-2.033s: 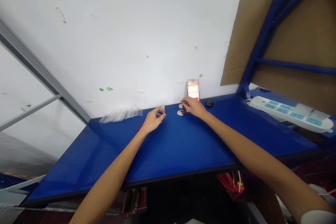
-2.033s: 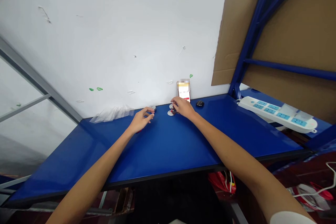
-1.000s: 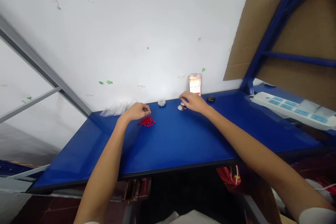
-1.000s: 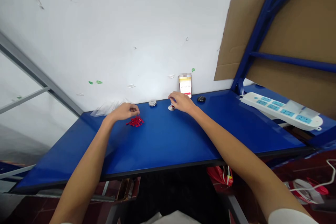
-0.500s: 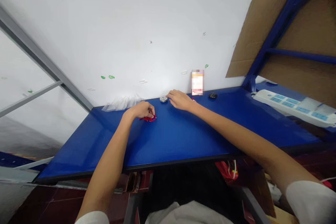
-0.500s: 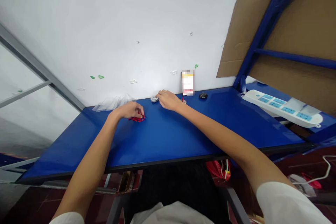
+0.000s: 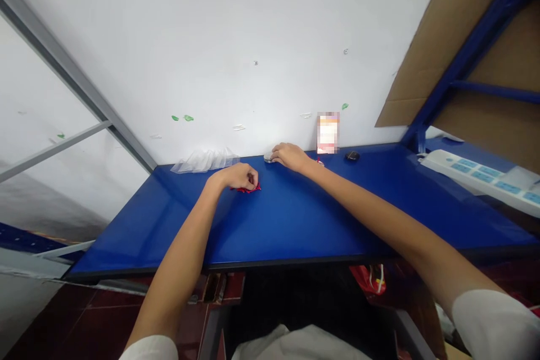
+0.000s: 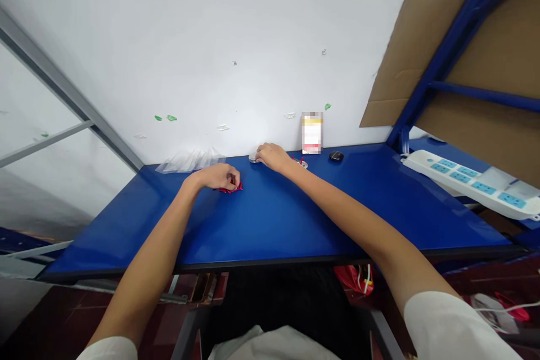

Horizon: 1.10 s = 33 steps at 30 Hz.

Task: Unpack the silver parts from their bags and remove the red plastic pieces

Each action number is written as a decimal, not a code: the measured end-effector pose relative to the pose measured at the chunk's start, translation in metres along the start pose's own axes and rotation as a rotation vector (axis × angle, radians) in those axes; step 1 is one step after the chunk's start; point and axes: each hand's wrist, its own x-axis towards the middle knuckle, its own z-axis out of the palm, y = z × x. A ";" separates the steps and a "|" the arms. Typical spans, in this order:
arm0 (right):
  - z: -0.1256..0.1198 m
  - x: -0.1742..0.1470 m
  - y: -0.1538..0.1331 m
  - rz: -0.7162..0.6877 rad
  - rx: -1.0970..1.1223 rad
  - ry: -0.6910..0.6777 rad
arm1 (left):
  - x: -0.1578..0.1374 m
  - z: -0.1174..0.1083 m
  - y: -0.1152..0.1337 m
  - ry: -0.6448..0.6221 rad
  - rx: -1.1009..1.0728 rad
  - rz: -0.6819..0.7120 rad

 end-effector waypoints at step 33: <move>-0.026 -0.090 -0.034 0.075 0.937 0.419 | 0.038 0.059 0.055 0.838 -0.314 0.238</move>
